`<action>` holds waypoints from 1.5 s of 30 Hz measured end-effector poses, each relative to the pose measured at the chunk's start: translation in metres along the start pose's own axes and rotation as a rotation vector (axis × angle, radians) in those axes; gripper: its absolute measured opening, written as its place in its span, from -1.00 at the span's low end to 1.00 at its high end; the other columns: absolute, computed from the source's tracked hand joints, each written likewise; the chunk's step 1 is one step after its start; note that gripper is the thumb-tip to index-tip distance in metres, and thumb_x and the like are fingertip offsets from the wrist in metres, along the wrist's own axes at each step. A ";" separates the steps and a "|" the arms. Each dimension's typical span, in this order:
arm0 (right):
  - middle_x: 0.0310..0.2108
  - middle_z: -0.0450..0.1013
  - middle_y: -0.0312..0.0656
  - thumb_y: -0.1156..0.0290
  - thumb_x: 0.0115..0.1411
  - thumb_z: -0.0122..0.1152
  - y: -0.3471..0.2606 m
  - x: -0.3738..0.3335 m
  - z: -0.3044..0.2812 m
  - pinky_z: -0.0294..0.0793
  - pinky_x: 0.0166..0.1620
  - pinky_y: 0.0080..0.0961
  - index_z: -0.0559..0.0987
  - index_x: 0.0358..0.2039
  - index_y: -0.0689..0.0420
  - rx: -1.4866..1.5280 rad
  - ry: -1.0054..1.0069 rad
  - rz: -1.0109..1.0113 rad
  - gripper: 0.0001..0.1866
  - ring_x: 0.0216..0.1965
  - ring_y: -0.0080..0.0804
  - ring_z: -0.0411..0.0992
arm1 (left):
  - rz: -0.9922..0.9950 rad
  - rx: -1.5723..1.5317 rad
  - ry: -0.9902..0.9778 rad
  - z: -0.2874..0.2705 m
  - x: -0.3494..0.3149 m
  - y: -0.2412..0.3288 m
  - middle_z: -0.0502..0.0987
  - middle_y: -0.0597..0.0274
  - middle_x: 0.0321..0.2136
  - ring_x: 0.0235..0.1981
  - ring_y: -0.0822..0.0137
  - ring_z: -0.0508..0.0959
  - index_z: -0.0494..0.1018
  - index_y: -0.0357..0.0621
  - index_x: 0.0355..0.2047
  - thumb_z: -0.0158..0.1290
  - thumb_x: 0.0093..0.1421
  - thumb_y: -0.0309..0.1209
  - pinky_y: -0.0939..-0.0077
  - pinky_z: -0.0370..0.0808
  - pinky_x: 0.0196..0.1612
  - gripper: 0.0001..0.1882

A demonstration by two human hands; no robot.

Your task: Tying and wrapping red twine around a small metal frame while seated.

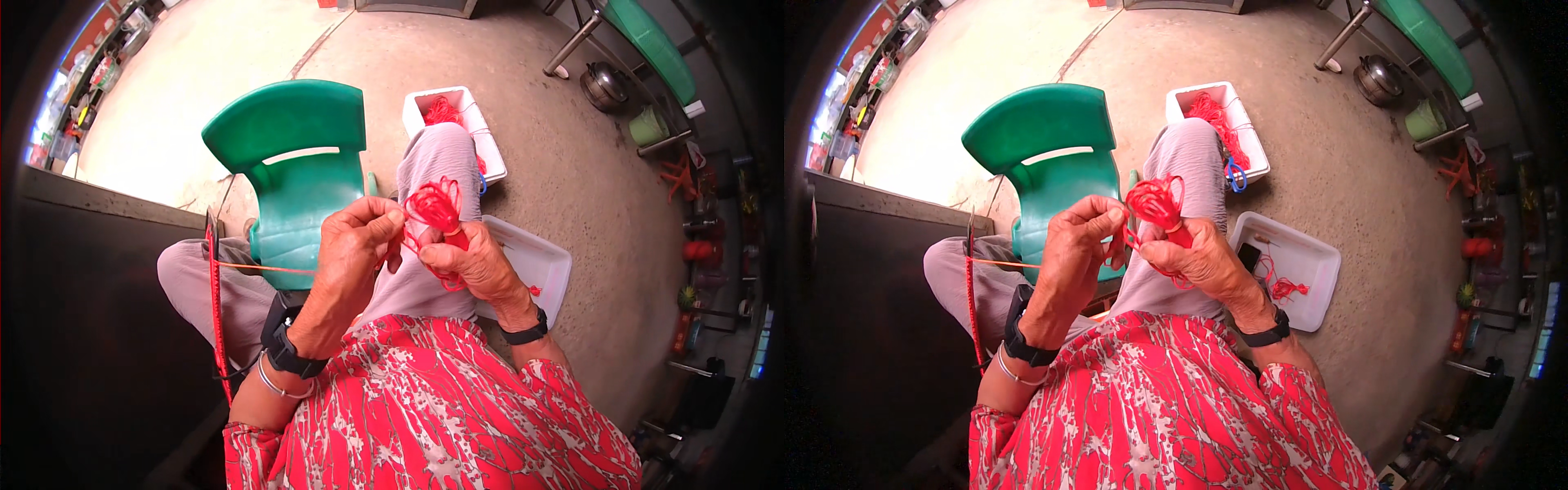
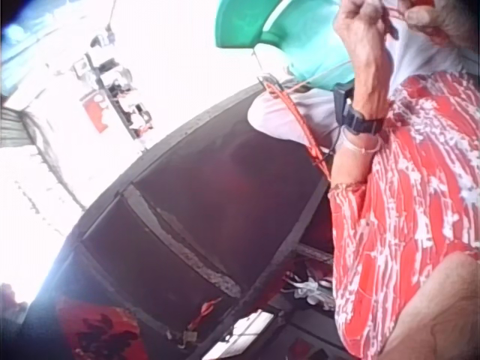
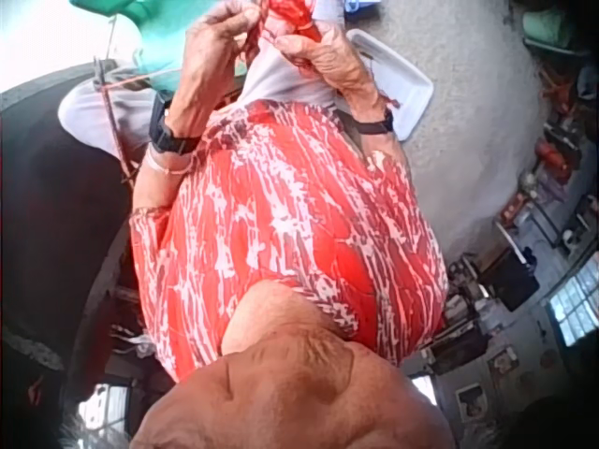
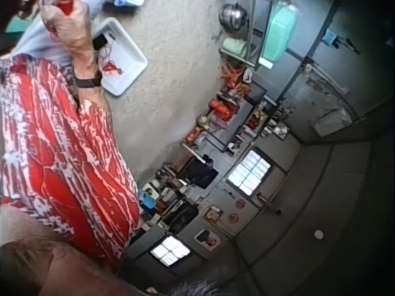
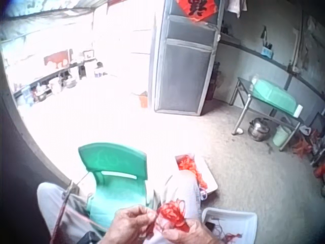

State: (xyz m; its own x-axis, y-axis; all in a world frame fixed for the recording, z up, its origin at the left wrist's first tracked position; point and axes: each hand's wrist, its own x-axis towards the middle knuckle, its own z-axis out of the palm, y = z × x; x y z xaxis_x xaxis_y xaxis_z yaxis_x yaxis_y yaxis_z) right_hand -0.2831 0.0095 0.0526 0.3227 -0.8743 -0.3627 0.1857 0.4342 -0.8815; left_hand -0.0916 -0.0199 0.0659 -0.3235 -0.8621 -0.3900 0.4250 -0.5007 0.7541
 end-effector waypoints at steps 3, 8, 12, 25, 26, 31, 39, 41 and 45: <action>-0.57 0.40 -0.34 0.33 0.12 0.29 0.001 0.001 -0.002 0.21 -0.51 -0.73 0.52 -0.38 0.20 0.080 -0.019 0.013 -0.80 -0.58 -0.71 0.27 | 0.013 -0.115 0.070 0.002 0.002 -0.003 0.50 0.25 -0.50 -0.52 0.46 0.47 0.43 -0.25 -0.33 0.02 0.30 -0.46 0.59 0.48 -0.36 -0.89; -0.57 0.40 -0.31 0.33 0.10 0.26 0.005 0.000 -0.002 0.20 -0.49 -0.71 0.52 -0.39 0.20 0.088 -0.005 -0.032 -0.81 -0.57 -0.68 0.26 | 0.113 -0.193 -0.039 -0.019 0.011 -0.002 0.54 0.22 -0.42 -0.38 0.42 0.53 0.43 -0.20 -0.32 0.07 0.28 -0.38 0.57 0.48 -0.23 -0.86; -0.59 0.40 -0.30 0.35 0.10 0.24 0.006 0.001 -0.002 0.25 -0.44 -0.68 0.52 -0.40 0.20 0.130 -0.024 -0.072 -0.82 -0.57 -0.66 0.27 | 0.132 -0.020 0.115 -0.014 0.016 0.005 0.54 0.17 -0.51 -0.55 0.37 0.53 0.44 -0.26 -0.37 0.07 0.27 -0.42 0.55 0.51 -0.41 -0.85; -0.62 0.35 -0.34 0.35 0.14 0.21 0.016 0.007 0.001 0.37 -0.27 -0.48 0.51 -0.34 0.18 0.252 0.192 -0.236 -0.83 -0.53 -0.56 0.29 | -0.031 0.036 0.115 0.002 0.020 -0.005 0.53 0.17 -0.59 -0.68 0.45 0.49 0.42 -0.28 -0.38 0.11 0.20 -0.49 0.62 0.39 -0.68 -0.88; -0.59 0.37 -0.35 0.33 0.16 0.19 0.022 0.010 -0.002 0.38 -0.27 -0.47 0.50 -0.31 0.16 0.365 0.116 -0.212 -0.81 -0.54 -0.56 0.28 | -0.030 0.056 0.094 0.003 0.019 -0.007 0.53 0.20 -0.59 -0.66 0.47 0.48 0.43 -0.29 -0.38 0.13 0.17 -0.51 0.61 0.35 -0.68 -0.89; -0.64 0.18 -0.49 0.35 0.17 0.20 0.024 0.012 -0.002 0.31 -0.36 -0.63 0.49 -0.23 0.20 0.637 0.030 -0.124 -0.77 -0.58 -0.69 0.17 | -0.038 0.040 -0.061 0.004 0.011 0.000 0.53 0.26 -0.59 -0.61 0.52 0.47 0.47 -0.29 -0.37 0.18 0.10 -0.57 0.62 0.37 -0.61 -0.88; -0.55 0.34 -0.44 0.30 0.18 0.20 0.016 0.008 0.003 0.28 -0.41 -0.67 0.48 -0.22 0.19 0.565 0.150 -0.076 -0.74 -0.55 -0.70 0.26 | 0.216 0.360 -0.203 0.010 0.002 -0.010 0.59 0.30 -0.48 -0.52 0.55 0.51 0.50 -0.27 -0.36 0.14 0.21 -0.49 0.69 0.34 -0.47 -0.91; -0.55 0.34 -0.43 0.31 0.17 0.22 0.019 0.008 -0.001 0.29 -0.41 -0.67 0.49 -0.24 0.19 0.564 0.086 -0.101 -0.76 -0.54 -0.70 0.28 | 0.199 0.323 -0.194 0.013 0.000 -0.005 0.56 0.34 -0.50 -0.54 0.56 0.46 0.50 -0.24 -0.36 0.15 0.21 -0.46 0.69 0.32 -0.47 -0.90; -0.57 0.36 -0.41 0.35 0.14 0.25 0.017 0.003 -0.003 0.29 -0.44 -0.68 0.51 -0.32 0.18 0.330 0.033 -0.154 -0.81 -0.57 -0.69 0.28 | 0.096 0.209 -0.258 0.007 0.003 0.002 0.46 0.44 -0.51 -0.56 0.61 0.33 0.50 -0.19 -0.37 0.16 0.23 -0.38 0.70 0.25 -0.47 -0.87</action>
State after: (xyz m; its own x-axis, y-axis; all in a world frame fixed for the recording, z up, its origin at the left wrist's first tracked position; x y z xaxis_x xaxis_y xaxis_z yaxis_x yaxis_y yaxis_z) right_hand -0.2819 0.0131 0.0357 0.2382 -0.9390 -0.2480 0.5210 0.3391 -0.7833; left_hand -0.0980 -0.0233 0.0699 -0.5051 -0.8429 -0.1857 0.2900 -0.3684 0.8833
